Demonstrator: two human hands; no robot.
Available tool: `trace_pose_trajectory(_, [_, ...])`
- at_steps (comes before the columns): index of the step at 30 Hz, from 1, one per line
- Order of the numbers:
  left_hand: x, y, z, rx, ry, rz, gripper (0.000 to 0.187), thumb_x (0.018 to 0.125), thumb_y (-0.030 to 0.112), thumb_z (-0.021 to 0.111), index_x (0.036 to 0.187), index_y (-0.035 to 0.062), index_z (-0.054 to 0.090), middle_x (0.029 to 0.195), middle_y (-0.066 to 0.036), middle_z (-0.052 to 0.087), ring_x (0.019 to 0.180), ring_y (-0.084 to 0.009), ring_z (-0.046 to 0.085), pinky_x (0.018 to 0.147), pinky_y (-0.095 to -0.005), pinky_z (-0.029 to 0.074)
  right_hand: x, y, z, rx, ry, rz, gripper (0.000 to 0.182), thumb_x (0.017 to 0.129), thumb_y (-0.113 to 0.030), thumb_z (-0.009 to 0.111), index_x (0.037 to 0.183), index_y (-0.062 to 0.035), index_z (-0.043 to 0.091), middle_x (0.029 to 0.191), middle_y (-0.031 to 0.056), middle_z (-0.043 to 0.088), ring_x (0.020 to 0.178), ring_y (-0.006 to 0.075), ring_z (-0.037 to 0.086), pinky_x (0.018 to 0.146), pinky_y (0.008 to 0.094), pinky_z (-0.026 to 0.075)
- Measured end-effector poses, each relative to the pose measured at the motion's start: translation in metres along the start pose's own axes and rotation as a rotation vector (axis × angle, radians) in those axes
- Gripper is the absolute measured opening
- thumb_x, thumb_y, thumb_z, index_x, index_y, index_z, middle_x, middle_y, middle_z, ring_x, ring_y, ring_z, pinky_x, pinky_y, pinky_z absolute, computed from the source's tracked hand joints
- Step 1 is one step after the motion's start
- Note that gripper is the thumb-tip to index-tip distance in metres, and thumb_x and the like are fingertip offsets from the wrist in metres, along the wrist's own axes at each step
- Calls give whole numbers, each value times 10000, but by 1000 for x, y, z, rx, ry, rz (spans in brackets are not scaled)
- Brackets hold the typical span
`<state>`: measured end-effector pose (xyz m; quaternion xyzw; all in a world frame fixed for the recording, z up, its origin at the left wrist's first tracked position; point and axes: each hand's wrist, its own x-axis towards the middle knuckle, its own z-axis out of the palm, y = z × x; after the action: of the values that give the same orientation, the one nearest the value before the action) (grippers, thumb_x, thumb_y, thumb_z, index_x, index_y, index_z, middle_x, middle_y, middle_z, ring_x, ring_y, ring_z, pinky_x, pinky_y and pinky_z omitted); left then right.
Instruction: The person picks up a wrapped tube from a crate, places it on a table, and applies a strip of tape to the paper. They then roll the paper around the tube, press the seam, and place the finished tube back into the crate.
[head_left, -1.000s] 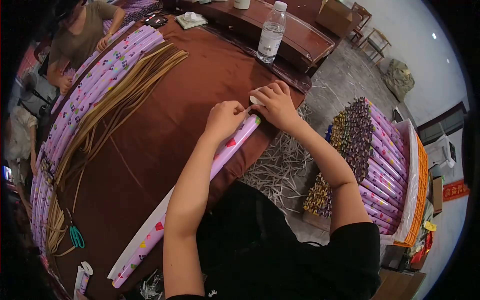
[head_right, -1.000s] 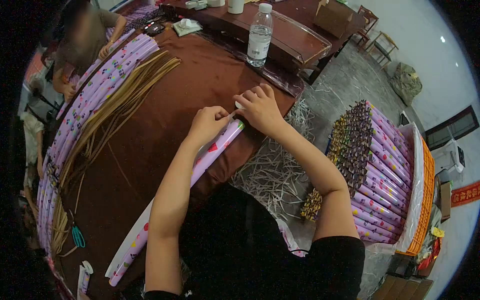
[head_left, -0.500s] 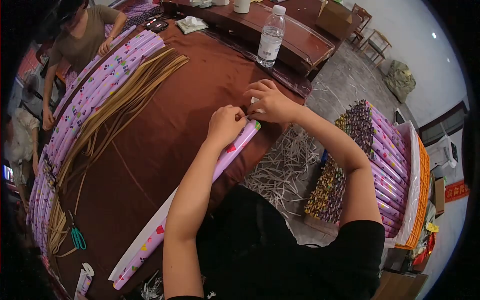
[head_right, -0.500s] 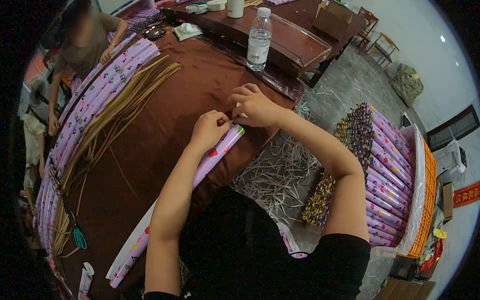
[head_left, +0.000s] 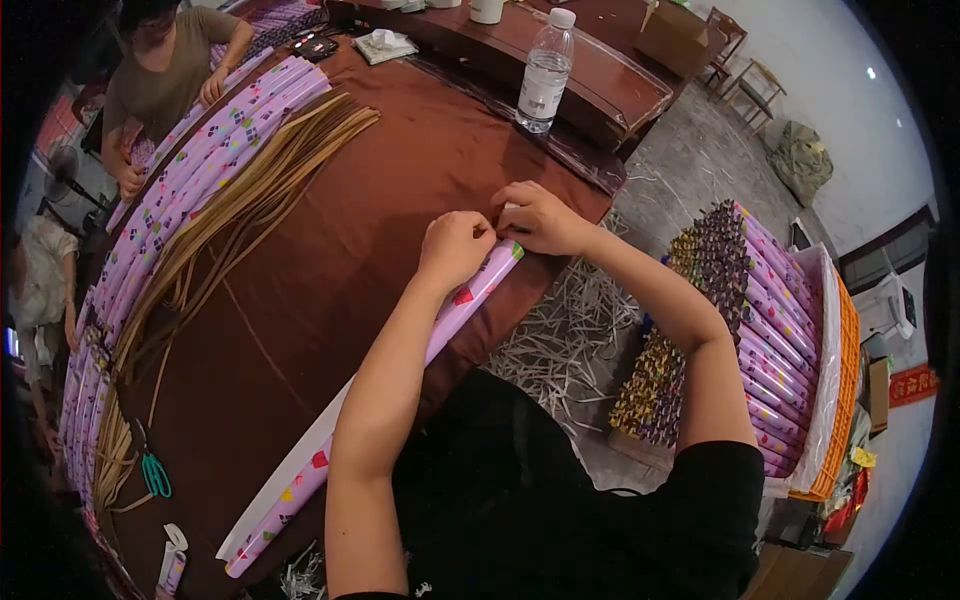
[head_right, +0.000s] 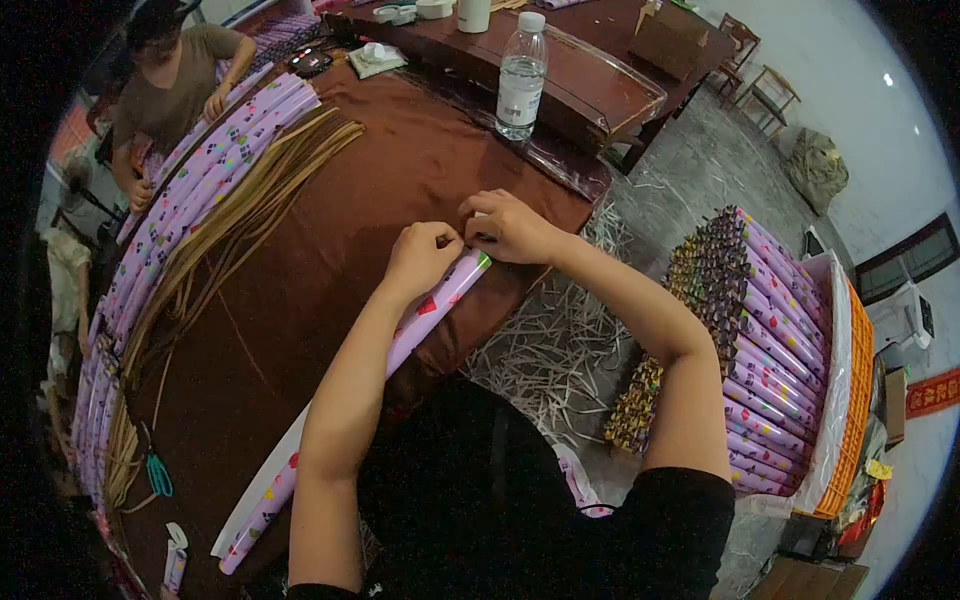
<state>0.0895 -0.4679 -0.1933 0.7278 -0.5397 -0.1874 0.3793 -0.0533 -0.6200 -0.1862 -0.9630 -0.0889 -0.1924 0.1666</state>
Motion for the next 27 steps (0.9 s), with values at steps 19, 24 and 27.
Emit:
trace_pose_trajectory(19, [8,-12,3,-99,-66,-80,192,808,197,653,879,41,741,874,-154,715,855,-317,690,811,-419,527,-9,-5,11,44,149,-8,163,761,-36,705,890,-36,604,1091,123,566,1046,320,566,861,414,461])
trace_pose_trajectory(24, [7,-11,2,-112,-63,-73,183,826,137,652,895,-20,716,836,-157,711,766,-232,679,737,-356,517,-9,-4,14,100,174,41,123,813,-34,686,894,-23,595,1077,143,561,1019,334,571,842,403,473])
trace_pose_trajectory(27, [8,-13,2,-107,-72,-38,189,829,143,656,901,-21,716,840,-155,711,771,-231,677,741,-356,513,-10,-4,13,199,157,98,149,864,-24,668,994,-9,596,1140,144,547,989,282,597,801,351,510])
